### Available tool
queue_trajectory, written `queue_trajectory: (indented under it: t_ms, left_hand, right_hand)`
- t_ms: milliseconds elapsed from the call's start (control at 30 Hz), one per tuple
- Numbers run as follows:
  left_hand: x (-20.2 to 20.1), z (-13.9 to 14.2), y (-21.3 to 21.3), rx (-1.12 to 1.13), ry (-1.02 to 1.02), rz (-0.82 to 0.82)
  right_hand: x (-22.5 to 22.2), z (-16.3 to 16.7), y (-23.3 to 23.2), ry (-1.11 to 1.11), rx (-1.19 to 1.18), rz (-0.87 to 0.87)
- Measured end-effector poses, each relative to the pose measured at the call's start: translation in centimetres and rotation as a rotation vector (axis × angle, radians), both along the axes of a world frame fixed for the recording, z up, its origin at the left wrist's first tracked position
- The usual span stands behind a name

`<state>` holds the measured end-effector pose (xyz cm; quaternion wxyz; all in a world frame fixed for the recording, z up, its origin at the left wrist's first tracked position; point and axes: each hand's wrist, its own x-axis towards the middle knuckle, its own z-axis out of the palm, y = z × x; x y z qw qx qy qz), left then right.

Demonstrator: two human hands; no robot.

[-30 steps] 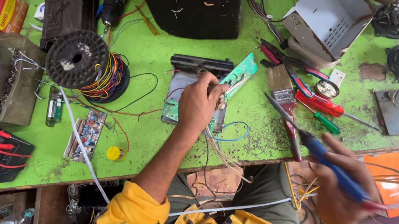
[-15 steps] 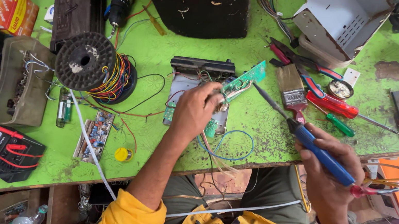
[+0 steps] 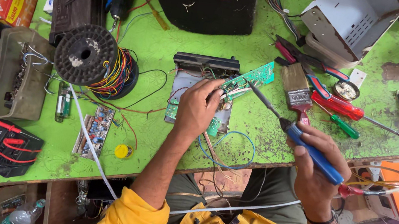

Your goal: The person sits at a cluttered workbench and uses a soldering iron to attach wires to a green circuit board. They apply solder to multiple connection points, then place the board into a metal enclosure and continue soldering wires inside the enclosure.

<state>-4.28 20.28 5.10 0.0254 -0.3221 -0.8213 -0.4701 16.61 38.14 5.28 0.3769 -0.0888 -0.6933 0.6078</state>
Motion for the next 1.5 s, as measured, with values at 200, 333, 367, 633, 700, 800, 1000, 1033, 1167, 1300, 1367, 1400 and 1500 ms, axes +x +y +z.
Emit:
queue_trajectory:
  t_ms: [200,333,367,633,700,800,1000,1033,1167,1300,1367,1400,1500]
  left_hand:
    - [1.3,-0.6,1.0,0.0,0.06,0.091]
    - [2.1,-1.2,1.8,-0.049,0.081,0.161]
    - [2.2,-1.3,1.9,-0.048,0.1,0.159]
    - [2.4,-1.0,1.9,-0.064,0.142,0.15]
    - [2.4,-1.0,1.9,-0.045,0.159,0.141]
    - [2.3,-1.0,1.8,-0.033,0.157,0.135]
    - [2.4,-0.8,1.5,-0.07,0.119,0.098]
    - [2.4,-0.7,1.5,-0.081,0.105,0.091]
    - [2.2,-0.5,1.3,-0.068,0.18,0.086]
    - [2.3,-0.5,1.2,-0.064,0.154,0.084]
    - [2.3,-0.4,1.3,-0.062,0.136,0.089]
    - [2.2,-0.3,1.2,-0.067,0.124,0.092]
    - [1.7,0.2,1.0,-0.064,0.175,0.052]
  right_hand:
    - [-1.2,0.5,-0.8,-0.003,0.004,0.034]
    - [-1.4,0.1,-2.1,-0.06,0.101,-0.073]
    - [-1.5,0.1,-2.2,-0.068,0.081,-0.082]
    - [-2.2,0.7,-2.7,-0.08,0.058,-0.081]
    - [-2.3,0.9,-3.0,-0.094,0.068,-0.098]
    - [-2.3,1.3,-3.2,-0.129,0.054,-0.111]
    - [-3.2,2.4,-2.0,-0.182,-0.13,-0.154]
    - [-3.4,2.7,-1.6,-0.201,-0.148,-0.143]
    - [-4.1,3.6,0.0,-0.26,-0.179,-0.102]
    - [-4.7,4.6,0.5,-0.302,-0.188,-0.119]
    - [-4.8,5.1,0.5,-0.345,-0.136,-0.144]
    - [-4.7,5.4,0.4,-0.367,-0.11,-0.157]
    - [-4.4,6.2,0.2,-0.365,0.036,-0.091]
